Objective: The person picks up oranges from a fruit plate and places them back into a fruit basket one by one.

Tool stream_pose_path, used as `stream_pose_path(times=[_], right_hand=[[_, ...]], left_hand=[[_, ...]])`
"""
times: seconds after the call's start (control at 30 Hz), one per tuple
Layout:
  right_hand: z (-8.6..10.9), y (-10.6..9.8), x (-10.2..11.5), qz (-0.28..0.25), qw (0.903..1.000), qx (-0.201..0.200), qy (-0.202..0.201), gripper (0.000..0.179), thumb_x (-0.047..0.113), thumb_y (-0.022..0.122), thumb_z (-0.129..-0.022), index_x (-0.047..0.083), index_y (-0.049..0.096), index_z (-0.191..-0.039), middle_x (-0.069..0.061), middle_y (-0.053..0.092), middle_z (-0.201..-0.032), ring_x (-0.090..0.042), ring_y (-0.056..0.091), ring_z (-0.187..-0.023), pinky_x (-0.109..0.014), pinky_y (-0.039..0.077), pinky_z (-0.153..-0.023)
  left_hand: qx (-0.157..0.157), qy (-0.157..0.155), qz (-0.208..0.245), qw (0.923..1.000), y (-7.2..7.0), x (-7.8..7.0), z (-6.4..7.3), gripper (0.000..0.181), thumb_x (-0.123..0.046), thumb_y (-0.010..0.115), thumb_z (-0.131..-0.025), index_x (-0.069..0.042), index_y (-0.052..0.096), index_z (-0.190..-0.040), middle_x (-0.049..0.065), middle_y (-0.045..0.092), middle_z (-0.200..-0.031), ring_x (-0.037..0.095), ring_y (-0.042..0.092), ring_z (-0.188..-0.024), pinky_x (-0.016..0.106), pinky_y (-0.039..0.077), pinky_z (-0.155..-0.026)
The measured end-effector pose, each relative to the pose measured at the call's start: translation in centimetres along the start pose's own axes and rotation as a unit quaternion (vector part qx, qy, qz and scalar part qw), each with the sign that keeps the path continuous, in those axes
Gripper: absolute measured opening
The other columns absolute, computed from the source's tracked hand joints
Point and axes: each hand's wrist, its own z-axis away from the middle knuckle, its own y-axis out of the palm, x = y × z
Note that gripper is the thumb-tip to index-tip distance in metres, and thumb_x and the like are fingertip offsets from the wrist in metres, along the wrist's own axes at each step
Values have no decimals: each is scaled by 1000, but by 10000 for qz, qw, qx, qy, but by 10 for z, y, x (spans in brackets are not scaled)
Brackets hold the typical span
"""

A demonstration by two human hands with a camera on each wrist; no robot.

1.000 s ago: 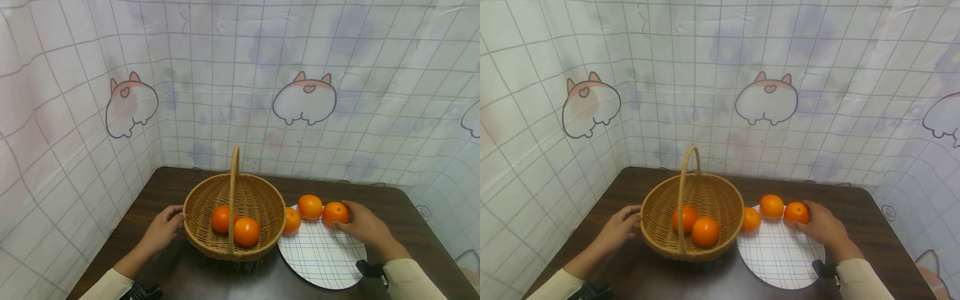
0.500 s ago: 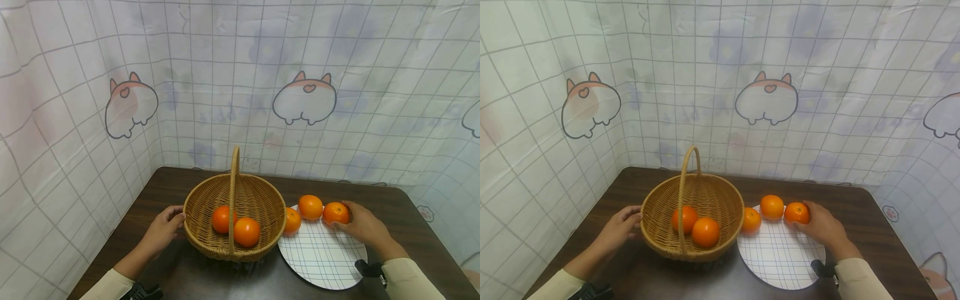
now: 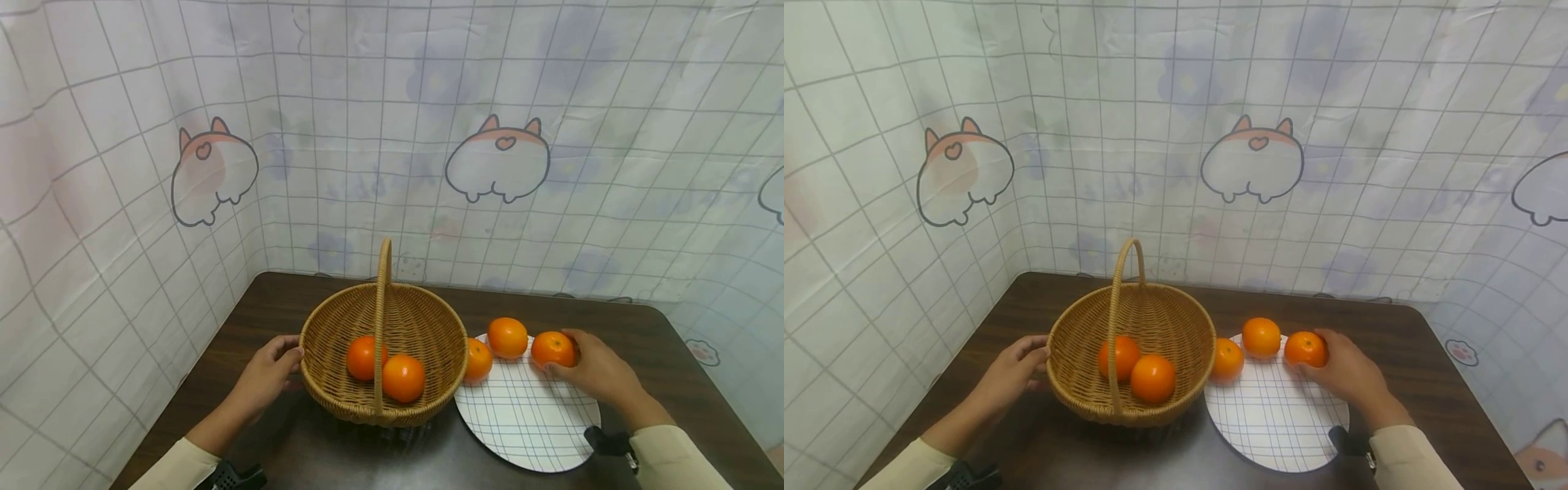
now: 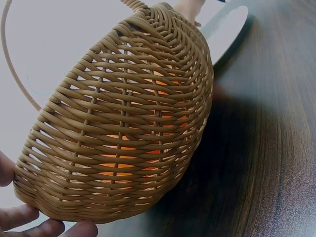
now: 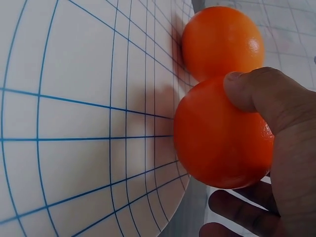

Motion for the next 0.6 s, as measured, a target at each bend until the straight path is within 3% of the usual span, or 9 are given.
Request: stream_pose_path(times=[0.6], right_hand=[[7, -10, 7, -171, 9995, -194, -165, 98, 52, 82, -83, -10, 41, -147, -37, 48, -139, -51, 56, -116, -68, 48, -92]], left_hand=[[-24, -2, -68, 10000, 1, -2, 1, 48, -29, 50, -109, 0, 45, -148, 24, 51, -142, 38, 60, -121, 51, 59, -85]])
